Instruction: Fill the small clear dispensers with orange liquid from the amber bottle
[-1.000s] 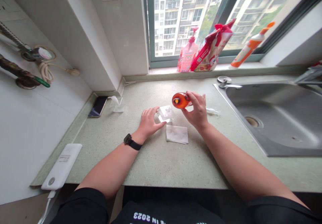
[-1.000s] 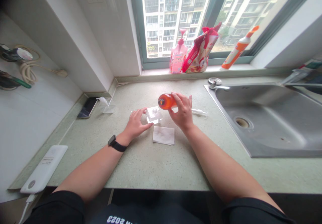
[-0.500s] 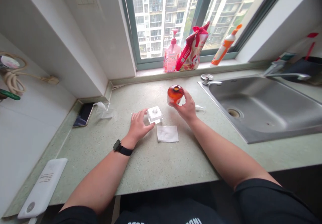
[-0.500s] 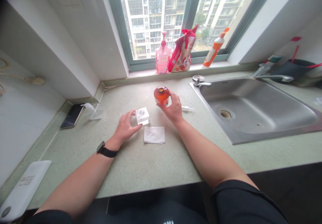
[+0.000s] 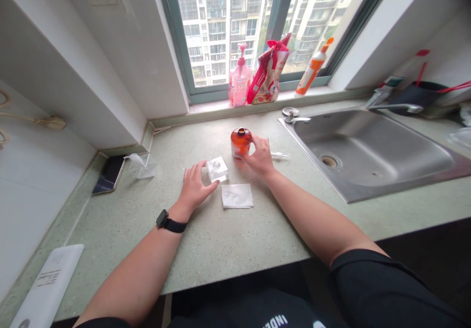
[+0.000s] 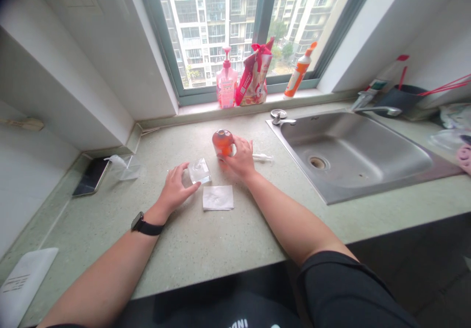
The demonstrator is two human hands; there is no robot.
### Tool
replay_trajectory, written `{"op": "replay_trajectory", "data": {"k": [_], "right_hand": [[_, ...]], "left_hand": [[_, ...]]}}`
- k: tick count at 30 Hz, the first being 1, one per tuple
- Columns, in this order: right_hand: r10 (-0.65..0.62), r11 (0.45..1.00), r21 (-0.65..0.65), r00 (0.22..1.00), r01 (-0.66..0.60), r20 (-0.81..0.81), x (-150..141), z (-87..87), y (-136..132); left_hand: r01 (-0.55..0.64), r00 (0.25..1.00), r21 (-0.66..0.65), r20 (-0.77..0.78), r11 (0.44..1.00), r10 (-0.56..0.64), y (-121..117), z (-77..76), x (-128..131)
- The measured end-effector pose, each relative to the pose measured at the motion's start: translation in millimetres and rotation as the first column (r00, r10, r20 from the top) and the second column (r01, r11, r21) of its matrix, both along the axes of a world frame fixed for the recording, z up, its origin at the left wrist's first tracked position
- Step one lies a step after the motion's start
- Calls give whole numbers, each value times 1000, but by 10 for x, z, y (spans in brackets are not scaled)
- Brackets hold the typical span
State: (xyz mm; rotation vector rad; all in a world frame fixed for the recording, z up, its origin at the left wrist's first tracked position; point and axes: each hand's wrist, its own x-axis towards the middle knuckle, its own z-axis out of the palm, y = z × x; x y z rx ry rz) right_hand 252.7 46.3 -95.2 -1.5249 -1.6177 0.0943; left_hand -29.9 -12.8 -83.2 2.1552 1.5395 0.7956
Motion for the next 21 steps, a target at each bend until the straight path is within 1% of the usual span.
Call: {"op": "replay_trajectory", "data": {"k": [4, 11, 14, 16, 18, 19, 21], "right_hand": [[-8, 999, -42, 1000, 9, 17, -7, -7, 30], [-24, 998, -62, 1000, 24, -7, -2, -58, 69], [-5, 998, -59, 1000, 5, 1, 19, -66, 50], [5, 1000, -3, 1000, -5, 9, 46, -15, -8], [-2, 992, 127, 1000, 2, 3, 78, 110, -114], [6, 975, 223, 1000, -5, -4, 92, 200, -182], [44, 910, 412, 999, -38, -5, 104, 417, -336]], "left_hand": [[5, 1000, 17, 26, 1000, -5, 20, -25, -13], [31, 998, 54, 57, 998, -35, 28, -31, -24], [35, 998, 50, 59, 998, -38, 28, -35, -24], [36, 997, 48, 63, 998, -39, 29, -38, -27], [37, 997, 49, 68, 998, -40, 26, -39, -29], [37, 997, 49, 70, 998, -40, 22, -38, -29], [33, 997, 51, 72, 998, -36, 10, -31, -23]]}}
